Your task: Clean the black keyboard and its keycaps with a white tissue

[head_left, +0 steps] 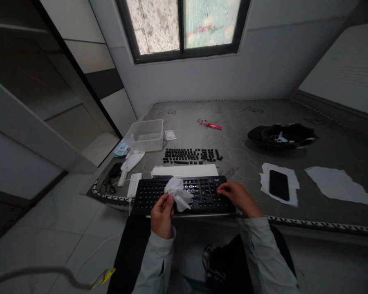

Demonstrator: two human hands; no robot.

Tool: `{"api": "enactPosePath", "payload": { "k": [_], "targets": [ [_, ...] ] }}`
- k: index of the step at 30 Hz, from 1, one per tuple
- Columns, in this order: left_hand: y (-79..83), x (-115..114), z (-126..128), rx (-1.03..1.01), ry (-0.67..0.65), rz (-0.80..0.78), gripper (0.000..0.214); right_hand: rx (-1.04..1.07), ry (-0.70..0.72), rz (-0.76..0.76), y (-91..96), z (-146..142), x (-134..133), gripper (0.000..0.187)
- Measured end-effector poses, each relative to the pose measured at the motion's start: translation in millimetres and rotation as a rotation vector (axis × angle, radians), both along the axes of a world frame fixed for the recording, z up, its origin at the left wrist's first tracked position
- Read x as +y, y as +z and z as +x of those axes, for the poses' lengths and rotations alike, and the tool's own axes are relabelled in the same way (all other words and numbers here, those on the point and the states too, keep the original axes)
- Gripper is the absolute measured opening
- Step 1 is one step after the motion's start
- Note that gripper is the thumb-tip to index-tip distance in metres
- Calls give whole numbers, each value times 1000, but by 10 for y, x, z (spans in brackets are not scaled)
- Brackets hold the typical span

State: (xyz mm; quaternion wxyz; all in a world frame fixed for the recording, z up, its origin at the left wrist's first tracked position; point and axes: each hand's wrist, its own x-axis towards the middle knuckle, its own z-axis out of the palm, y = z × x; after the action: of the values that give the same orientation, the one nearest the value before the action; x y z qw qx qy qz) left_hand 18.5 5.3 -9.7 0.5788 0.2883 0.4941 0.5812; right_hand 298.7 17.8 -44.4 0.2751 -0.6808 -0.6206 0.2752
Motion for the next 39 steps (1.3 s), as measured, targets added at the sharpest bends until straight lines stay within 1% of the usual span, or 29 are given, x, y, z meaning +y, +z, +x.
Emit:
{"api": "enactPosePath", "payload": {
  "k": [8, 15, 21, 24, 27, 30, 33, 35, 37, 39],
  "targets": [
    [70, -3, 12, 12, 5, -30, 58, 42, -33, -38, -30, 20, 11, 13],
    [1, -3, 0, 6, -8, -1, 54, 26, -70, -5, -41, 17, -3, 13],
    [-25, 2, -2, -1, -9, 1, 52, 19, -46, -9, 3, -2, -13, 11],
    [-19, 8, 6, 1, -6, 4, 51, 7, -35, -7, -11, 5, -8, 11],
    [-7, 5, 11, 10, -7, 5, 50, 3, -27, 7, -68, 23, 4, 11],
    [-1, -2, 13, 14, -4, 3, 51, -5, -26, 40, -169, 46, 12, 12],
    [-9, -5, 16, 13, 4, -16, 53, -22, -142, 117, -289, 65, 6, 20],
    [-20, -3, 19, 15, 16, -26, 55, -14, -216, 137, -352, 74, -2, 26],
    [-31, 1, 22, 16, 24, -29, 55, 29, -198, 114, -388, 82, -4, 27],
    [-44, 4, 22, 16, 23, -28, 55, 66, -135, 85, -395, 90, 2, 25]
  ]
}}
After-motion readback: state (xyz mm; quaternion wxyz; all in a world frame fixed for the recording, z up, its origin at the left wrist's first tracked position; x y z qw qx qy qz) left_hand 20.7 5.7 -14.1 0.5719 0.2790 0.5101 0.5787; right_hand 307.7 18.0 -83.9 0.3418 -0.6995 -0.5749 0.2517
